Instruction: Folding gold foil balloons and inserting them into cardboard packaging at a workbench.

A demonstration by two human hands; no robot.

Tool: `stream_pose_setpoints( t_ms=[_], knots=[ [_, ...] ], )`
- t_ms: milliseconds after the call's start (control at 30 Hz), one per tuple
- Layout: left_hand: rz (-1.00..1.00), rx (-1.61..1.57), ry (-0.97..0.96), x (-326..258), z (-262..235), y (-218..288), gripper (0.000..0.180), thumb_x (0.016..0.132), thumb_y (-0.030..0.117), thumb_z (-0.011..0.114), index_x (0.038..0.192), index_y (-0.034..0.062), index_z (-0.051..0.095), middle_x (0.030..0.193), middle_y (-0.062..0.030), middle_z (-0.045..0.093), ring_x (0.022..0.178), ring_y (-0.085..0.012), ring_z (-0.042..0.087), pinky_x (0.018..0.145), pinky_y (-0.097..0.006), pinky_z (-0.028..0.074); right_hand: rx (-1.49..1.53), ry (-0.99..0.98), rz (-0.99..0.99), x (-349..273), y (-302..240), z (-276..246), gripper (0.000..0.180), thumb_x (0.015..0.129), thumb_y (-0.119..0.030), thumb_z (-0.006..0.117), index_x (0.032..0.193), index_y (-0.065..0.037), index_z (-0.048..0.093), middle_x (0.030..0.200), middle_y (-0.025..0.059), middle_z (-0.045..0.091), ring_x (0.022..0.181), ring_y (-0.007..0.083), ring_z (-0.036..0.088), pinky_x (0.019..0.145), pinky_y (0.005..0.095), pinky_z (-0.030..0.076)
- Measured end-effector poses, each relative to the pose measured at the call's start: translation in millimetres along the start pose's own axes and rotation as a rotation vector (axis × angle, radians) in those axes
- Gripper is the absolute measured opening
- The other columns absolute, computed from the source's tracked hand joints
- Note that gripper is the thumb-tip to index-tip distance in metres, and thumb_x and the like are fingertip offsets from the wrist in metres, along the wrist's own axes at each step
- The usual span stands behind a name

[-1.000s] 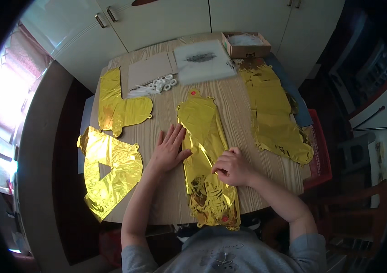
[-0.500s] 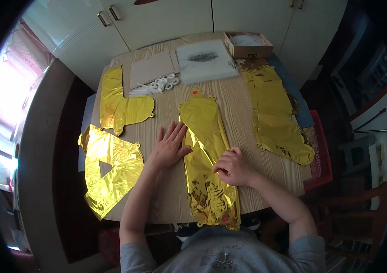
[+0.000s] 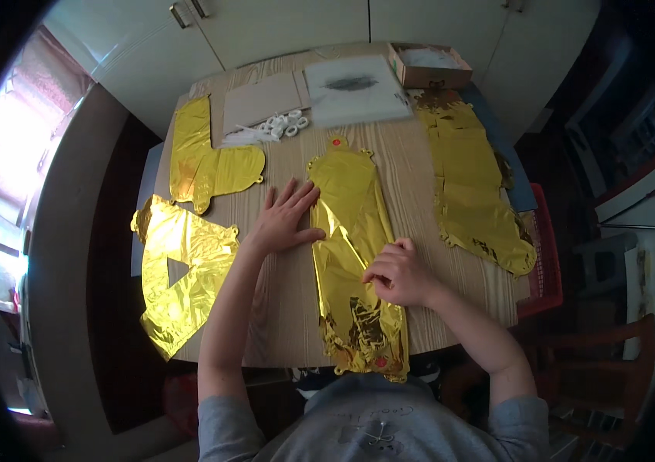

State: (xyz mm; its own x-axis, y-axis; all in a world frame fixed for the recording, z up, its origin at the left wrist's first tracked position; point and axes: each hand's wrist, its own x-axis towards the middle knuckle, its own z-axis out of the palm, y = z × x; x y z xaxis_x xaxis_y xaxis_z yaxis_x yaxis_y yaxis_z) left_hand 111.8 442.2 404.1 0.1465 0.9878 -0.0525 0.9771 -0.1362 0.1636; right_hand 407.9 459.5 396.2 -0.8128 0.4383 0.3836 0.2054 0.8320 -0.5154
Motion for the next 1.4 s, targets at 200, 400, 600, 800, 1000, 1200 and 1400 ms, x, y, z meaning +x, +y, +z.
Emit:
stream_pose_setpoints(
  t_ms=[200, 400, 600, 800, 1000, 1200, 1400],
  knots=[
    [0.043, 0.048, -0.028, 2, -2, -2, 0.115, 0.061, 0.073, 0.068, 0.151, 0.0166, 0.023, 0.157, -0.0057, 0.022, 0.146, -0.0309, 0.013, 0.115, -0.058, 0.009, -0.006, -0.045, 0.007, 0, -1, -4, 0.010, 0.072, -0.013, 0.063, 0.081, -0.017, 0.068, 0.074, -0.0019, 0.059, 0.081, 0.0164, 0.056, 0.087, 0.0371, 0.034],
    [0.043, 0.053, -0.048, 1, -4, -1, 0.124, 0.055, 0.076, 0.070, 0.151, 0.0160, 0.021, 0.157, -0.0066, 0.022, 0.146, -0.0320, 0.012, 0.115, -0.058, 0.009, -0.184, -0.076, -0.037, 22, -20, -16, 0.022, 0.079, -0.025, 0.064, 0.098, -0.014, 0.067, 0.110, 0.0041, 0.060, 0.100, 0.0195, 0.055, 0.100, 0.0436, 0.033],
    [0.047, 0.090, -0.036, 1, -1, -3, 0.125, 0.053, 0.074, 0.071, 0.151, 0.0155, 0.021, 0.157, -0.0079, 0.021, 0.146, -0.0330, 0.011, 0.115, -0.057, 0.009, -0.252, -0.218, -0.210, 45, -23, 19, 0.037, 0.086, -0.026, 0.059, 0.121, -0.013, 0.059, 0.125, 0.0040, 0.056, 0.125, 0.0183, 0.048, 0.110, 0.0468, 0.027],
    [0.049, 0.067, -0.032, 2, -5, 1, 0.122, 0.055, 0.072, 0.072, 0.151, 0.0171, 0.022, 0.156, -0.0132, 0.020, 0.145, -0.0370, 0.013, 0.114, -0.058, 0.011, -0.304, -0.279, -0.228, 40, -25, 29, 0.038, 0.092, -0.028, 0.053, 0.126, -0.013, 0.059, 0.135, 0.0038, 0.052, 0.133, 0.0190, 0.041, 0.111, 0.0486, 0.026],
    [0.064, 0.067, -0.013, 1, 1, -5, 0.122, 0.055, 0.075, 0.070, 0.151, 0.0168, 0.022, 0.156, -0.0144, 0.021, 0.145, -0.0373, 0.012, 0.114, -0.059, 0.013, -0.248, -0.286, -0.224, 34, -33, 33, 0.036, 0.092, -0.033, 0.054, 0.122, -0.015, 0.062, 0.136, 0.0040, 0.052, 0.134, 0.0215, 0.040, 0.112, 0.0504, 0.026],
    [0.046, 0.064, -0.028, 1, -2, -2, 0.125, 0.052, 0.073, 0.073, 0.152, 0.0192, 0.020, 0.157, -0.0124, 0.018, 0.145, -0.0373, 0.012, 0.113, -0.059, 0.012, -0.182, -0.293, -0.259, 24, -47, 39, 0.038, 0.089, -0.032, 0.058, 0.122, -0.013, 0.062, 0.136, 0.0055, 0.052, 0.131, 0.0227, 0.044, 0.110, 0.0461, 0.031],
    [0.049, 0.095, -0.045, 1, -5, 0, 0.124, 0.055, 0.080, 0.066, 0.151, 0.0158, 0.020, 0.156, -0.0147, 0.019, 0.145, -0.0368, 0.011, 0.114, -0.058, 0.011, -0.193, -0.303, -0.292, 19, -59, 40, 0.040, 0.089, -0.031, 0.058, 0.123, -0.010, 0.060, 0.135, 0.0073, 0.053, 0.131, 0.0228, 0.045, 0.110, 0.0439, 0.033]
  ],
)
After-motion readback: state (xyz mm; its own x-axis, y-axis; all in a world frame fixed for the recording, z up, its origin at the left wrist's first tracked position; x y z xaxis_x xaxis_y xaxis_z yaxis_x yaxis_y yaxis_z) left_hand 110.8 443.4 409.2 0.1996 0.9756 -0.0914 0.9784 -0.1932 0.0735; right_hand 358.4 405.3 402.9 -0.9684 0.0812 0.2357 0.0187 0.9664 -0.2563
